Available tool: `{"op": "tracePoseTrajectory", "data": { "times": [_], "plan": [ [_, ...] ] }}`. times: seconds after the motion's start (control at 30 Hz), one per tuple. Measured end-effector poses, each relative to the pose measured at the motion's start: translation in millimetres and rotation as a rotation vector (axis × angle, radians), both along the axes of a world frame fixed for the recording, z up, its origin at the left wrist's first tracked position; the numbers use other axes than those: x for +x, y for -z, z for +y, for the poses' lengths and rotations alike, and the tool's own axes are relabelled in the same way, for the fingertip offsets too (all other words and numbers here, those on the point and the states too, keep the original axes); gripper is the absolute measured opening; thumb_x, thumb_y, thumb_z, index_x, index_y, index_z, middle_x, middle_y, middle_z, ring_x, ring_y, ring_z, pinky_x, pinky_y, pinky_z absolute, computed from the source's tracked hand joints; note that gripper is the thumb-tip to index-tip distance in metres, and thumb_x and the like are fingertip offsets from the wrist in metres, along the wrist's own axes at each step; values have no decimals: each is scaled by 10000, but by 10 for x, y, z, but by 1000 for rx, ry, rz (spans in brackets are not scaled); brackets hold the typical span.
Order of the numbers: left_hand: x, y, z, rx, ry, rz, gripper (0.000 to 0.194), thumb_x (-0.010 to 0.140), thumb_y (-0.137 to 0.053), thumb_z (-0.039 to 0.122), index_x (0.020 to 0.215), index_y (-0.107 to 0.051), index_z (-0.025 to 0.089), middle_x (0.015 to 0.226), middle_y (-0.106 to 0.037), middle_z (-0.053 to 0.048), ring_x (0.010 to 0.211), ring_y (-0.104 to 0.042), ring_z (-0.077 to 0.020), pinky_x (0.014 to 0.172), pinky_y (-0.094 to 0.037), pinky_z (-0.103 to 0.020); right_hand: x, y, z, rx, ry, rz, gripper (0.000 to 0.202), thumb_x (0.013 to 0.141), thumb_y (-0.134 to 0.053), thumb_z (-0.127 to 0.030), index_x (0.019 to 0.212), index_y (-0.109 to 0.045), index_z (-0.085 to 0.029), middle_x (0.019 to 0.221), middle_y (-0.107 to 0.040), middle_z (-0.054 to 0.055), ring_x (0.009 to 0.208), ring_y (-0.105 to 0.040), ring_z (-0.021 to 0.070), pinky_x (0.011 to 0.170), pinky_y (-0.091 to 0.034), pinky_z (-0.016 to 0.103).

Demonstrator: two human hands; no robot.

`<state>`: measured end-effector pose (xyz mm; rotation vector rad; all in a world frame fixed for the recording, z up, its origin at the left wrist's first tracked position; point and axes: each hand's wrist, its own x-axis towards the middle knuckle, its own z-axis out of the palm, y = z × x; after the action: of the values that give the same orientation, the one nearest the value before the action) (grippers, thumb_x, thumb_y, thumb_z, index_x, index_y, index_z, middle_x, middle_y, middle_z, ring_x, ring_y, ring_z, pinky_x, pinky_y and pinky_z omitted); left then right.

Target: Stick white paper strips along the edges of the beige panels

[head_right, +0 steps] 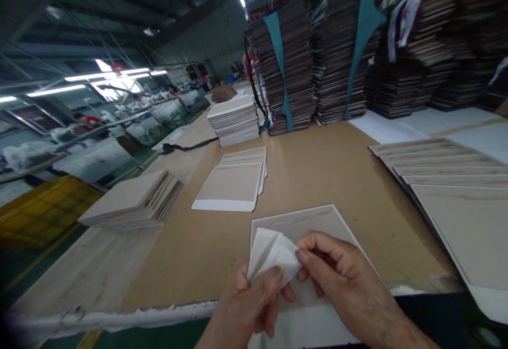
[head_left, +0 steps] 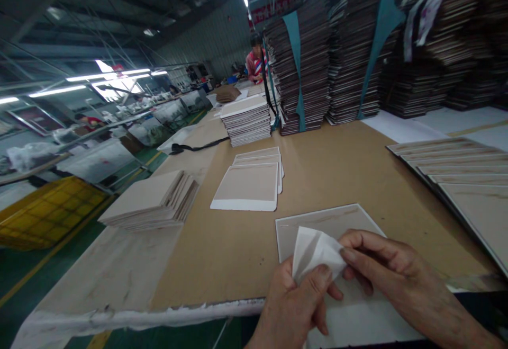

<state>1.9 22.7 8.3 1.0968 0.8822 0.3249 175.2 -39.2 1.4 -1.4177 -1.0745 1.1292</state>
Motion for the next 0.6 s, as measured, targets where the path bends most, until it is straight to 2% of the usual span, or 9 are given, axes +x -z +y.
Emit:
{"op": "tracePoseTrajectory", "data": {
  "times": [0.1,0.2,0.3,0.37,0.47,0.53,0.6],
  "plan": [
    [-4,11,3,15,-39,12,488,818,-611,592,958,-632,125,424,-435,82,355,-286,-41,418,-239,-199,-20,16,24,19,0,32,411,898,-597,-587,807,-666,-193,665,-586,3,550,-504,113,527,-435,204],
    [-5,38,5,55,-110,18,485,820,-616,584,933,-627,113,414,-385,98,346,-247,-41,402,-221,-207,-22,108,29,-4,23,112,408,892,-628,-587,959,-672,-188,719,-637,18,561,-551,125,551,-478,221],
    [0,52,14,46,-223,47,500,783,-652,618,853,-612,125,426,-372,96,367,-261,-42,404,-204,-209,-16,225,20,-41,40,193,467,903,-657,-560,1182,-595,-191,813,-680,38,601,-594,140,590,-512,242],
    [2,46,24,28,-298,36,531,736,-689,648,830,-606,132,460,-380,91,402,-257,-36,419,-203,-205,-11,265,13,-58,43,208,498,908,-665,-554,1231,-552,-192,855,-694,50,592,-593,134,607,-520,249],
    [4,30,36,3,-360,20,529,712,-729,625,893,-616,141,484,-385,95,423,-224,-35,426,-191,-207,-1,230,12,-50,38,216,477,886,-688,-563,1166,-583,-192,859,-687,61,634,-595,147,564,-502,230],
    [6,28,35,24,-356,40,497,734,-731,582,948,-632,145,451,-373,101,413,-220,-43,425,-179,-215,5,162,27,-34,22,249,471,874,-698,-563,1171,-590,-212,876,-671,54,729,-604,163,544,-470,205],
    [9,37,28,45,-335,63,471,743,-730,561,945,-644,143,418,-356,103,403,-226,-47,423,-181,-218,7,87,58,-48,8,275,464,862,-709,-560,1179,-600,-239,861,-654,28,739,-584,147,546,-434,183]
  ]
}}
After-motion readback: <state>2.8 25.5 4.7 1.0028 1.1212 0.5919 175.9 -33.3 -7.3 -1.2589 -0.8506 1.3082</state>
